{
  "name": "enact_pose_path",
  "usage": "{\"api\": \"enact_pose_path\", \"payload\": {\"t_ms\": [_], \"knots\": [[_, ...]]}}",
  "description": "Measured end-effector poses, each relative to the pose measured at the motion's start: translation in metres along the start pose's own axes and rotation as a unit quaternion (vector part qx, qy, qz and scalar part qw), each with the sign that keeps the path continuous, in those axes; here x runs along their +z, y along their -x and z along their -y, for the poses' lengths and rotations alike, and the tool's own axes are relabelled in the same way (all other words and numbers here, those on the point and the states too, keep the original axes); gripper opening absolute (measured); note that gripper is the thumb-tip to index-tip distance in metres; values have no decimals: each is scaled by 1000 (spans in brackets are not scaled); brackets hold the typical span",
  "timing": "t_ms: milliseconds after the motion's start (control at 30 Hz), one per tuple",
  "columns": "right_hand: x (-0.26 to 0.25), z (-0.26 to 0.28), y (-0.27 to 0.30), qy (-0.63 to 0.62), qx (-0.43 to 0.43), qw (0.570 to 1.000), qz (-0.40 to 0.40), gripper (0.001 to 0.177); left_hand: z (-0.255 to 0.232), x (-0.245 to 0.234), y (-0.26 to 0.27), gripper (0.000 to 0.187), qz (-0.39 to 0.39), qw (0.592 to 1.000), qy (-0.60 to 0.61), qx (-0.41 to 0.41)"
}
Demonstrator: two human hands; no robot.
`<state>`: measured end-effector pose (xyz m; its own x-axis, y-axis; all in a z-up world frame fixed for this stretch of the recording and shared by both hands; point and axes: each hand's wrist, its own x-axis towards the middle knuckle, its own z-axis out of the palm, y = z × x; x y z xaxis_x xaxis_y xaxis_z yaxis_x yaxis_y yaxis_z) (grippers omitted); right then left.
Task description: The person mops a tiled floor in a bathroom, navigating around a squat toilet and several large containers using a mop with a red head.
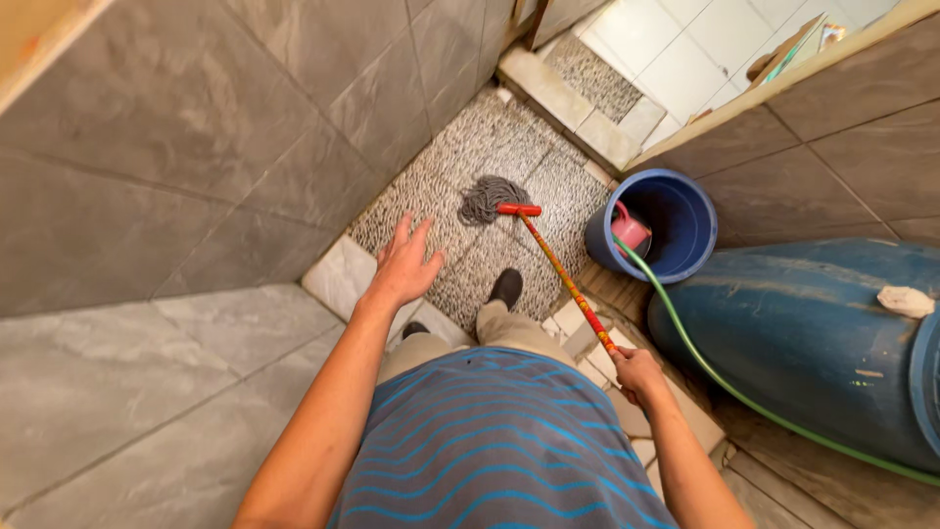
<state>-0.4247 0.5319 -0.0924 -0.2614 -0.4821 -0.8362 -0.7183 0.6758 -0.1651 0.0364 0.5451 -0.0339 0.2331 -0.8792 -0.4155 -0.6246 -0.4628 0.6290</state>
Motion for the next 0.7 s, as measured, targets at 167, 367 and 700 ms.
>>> {"api": "enact_pose_path", "payload": {"t_ms": [167,367,700], "knots": [[25,47,-40,-13,-53,998,-14,36,-30,-2,-32,70,28,999,-20,29],[39,97,-102,-16,-37,999,-15,35,-22,-19,-67,71,54,991,-61,105],[97,51,3,-27,-45,996,-72,51,20,-90,-146,68,146,951,-100,252]]}}
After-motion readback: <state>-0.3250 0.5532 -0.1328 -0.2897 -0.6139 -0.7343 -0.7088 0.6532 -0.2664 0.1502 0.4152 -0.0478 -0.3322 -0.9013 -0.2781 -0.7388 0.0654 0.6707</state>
